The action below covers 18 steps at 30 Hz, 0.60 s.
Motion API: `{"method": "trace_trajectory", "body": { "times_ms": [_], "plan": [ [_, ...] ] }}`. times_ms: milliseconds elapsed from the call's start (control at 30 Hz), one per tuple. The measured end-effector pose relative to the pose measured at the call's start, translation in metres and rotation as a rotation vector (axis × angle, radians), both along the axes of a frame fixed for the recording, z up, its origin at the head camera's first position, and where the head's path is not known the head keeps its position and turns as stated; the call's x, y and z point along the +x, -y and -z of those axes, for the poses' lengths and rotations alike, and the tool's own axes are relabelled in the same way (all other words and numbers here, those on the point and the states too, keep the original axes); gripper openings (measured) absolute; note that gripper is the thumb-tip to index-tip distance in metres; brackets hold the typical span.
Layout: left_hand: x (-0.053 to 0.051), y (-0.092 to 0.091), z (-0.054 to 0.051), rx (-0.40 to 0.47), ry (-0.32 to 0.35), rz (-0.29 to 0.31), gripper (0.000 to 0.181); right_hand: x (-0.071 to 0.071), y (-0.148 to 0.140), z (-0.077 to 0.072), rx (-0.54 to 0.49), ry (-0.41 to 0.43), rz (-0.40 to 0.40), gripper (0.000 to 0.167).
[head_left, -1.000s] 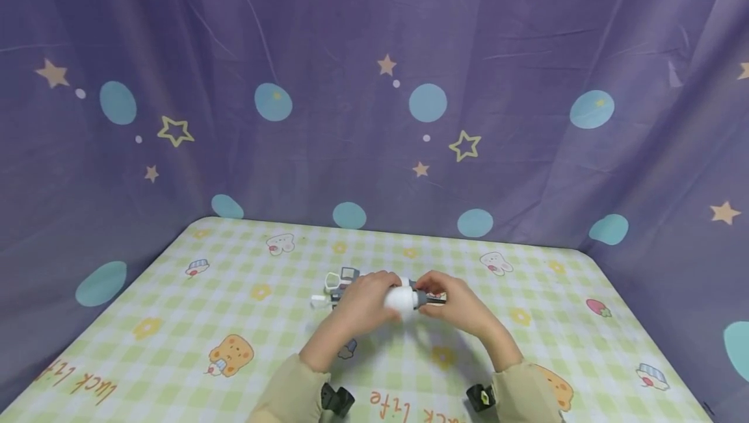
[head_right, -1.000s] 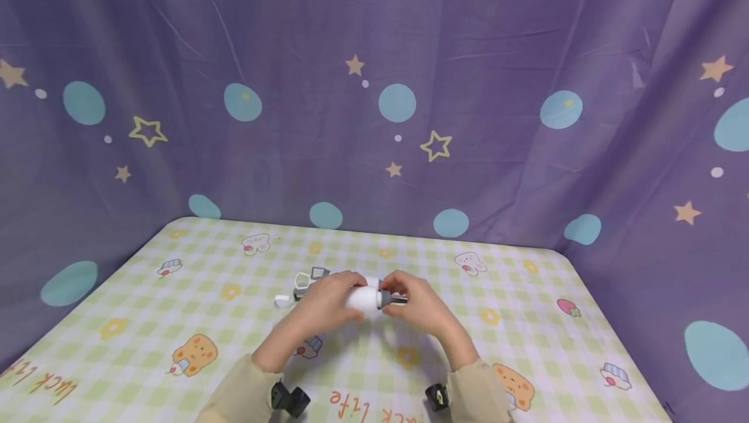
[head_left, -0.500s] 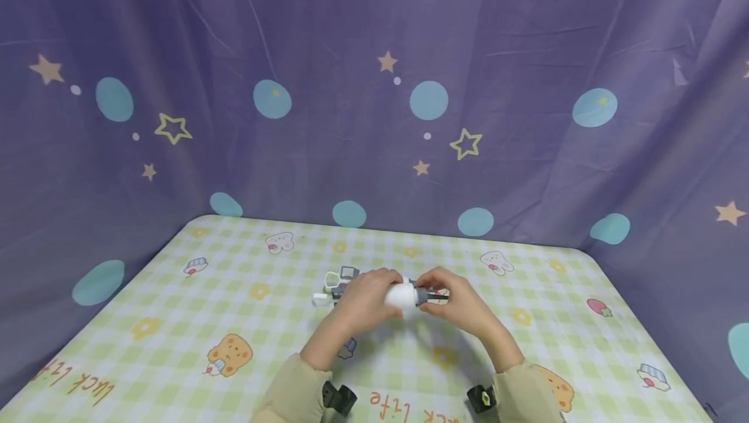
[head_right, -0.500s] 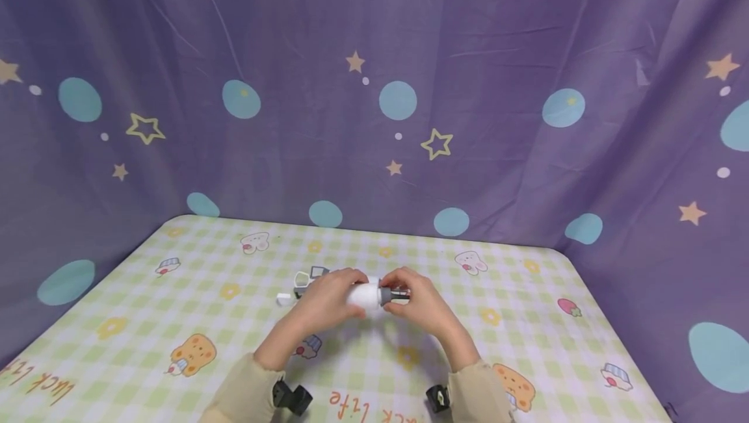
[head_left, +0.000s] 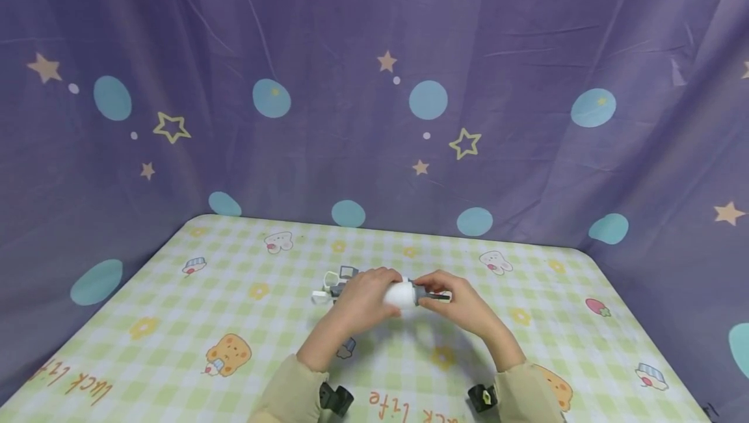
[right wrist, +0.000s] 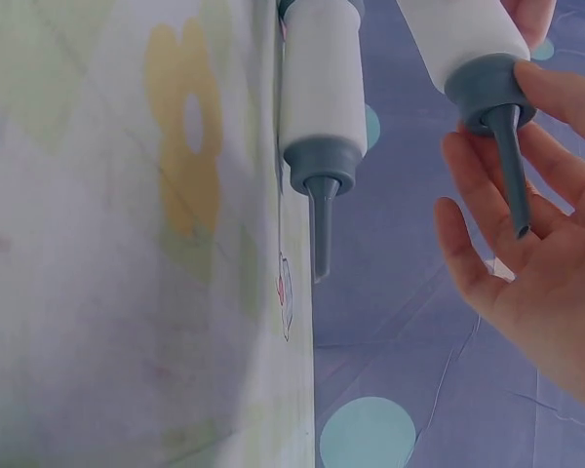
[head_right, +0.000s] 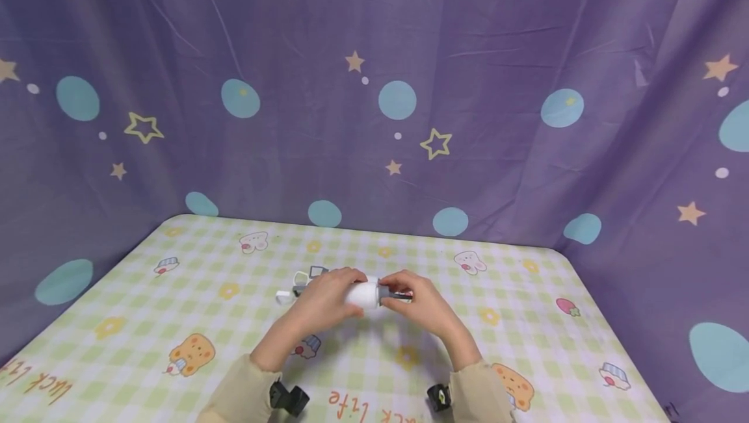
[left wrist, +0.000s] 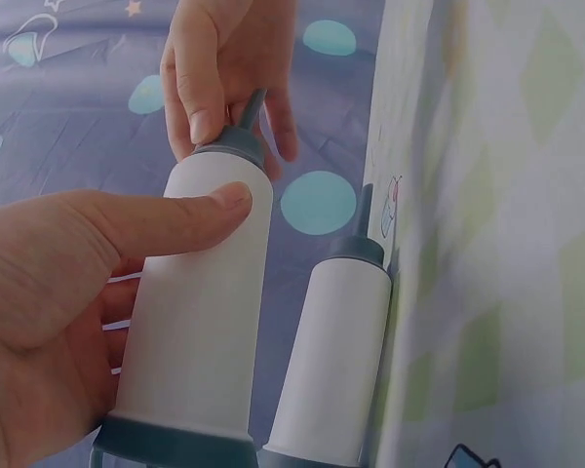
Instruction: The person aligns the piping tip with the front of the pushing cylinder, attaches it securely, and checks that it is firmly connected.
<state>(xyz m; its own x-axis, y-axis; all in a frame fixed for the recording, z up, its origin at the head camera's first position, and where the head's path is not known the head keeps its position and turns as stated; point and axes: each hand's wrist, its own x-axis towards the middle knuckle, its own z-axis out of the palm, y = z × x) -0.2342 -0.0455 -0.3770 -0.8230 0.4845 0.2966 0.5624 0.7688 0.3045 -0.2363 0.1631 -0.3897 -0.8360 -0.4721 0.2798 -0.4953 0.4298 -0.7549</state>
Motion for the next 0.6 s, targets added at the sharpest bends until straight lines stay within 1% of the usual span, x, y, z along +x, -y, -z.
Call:
{"method": "trace_trajectory", "body": {
  "times_ms": [167, 267, 400, 600],
  "plan": [
    [0.000, 0.001, 0.000, -0.003, -0.003, 0.006, 0.046, 0.012, 0.003, -0.017, 0.015, 0.057, -0.008, 0.027],
    [0.000, 0.000, 0.001, -0.005, -0.008, 0.008, 0.046, 0.013, 0.004, -0.020, 0.024, 0.088, -0.005, 0.026],
    [0.001, 0.000, 0.002, -0.007, -0.010, 0.010, 0.047, 0.014, 0.004, -0.020, 0.036, 0.105, 0.005, 0.026],
    [0.002, 0.000, 0.000, -0.007, -0.016, 0.015, 0.047, 0.014, 0.004, -0.019, 0.040, 0.100, 0.017, 0.024]
  ]
}}
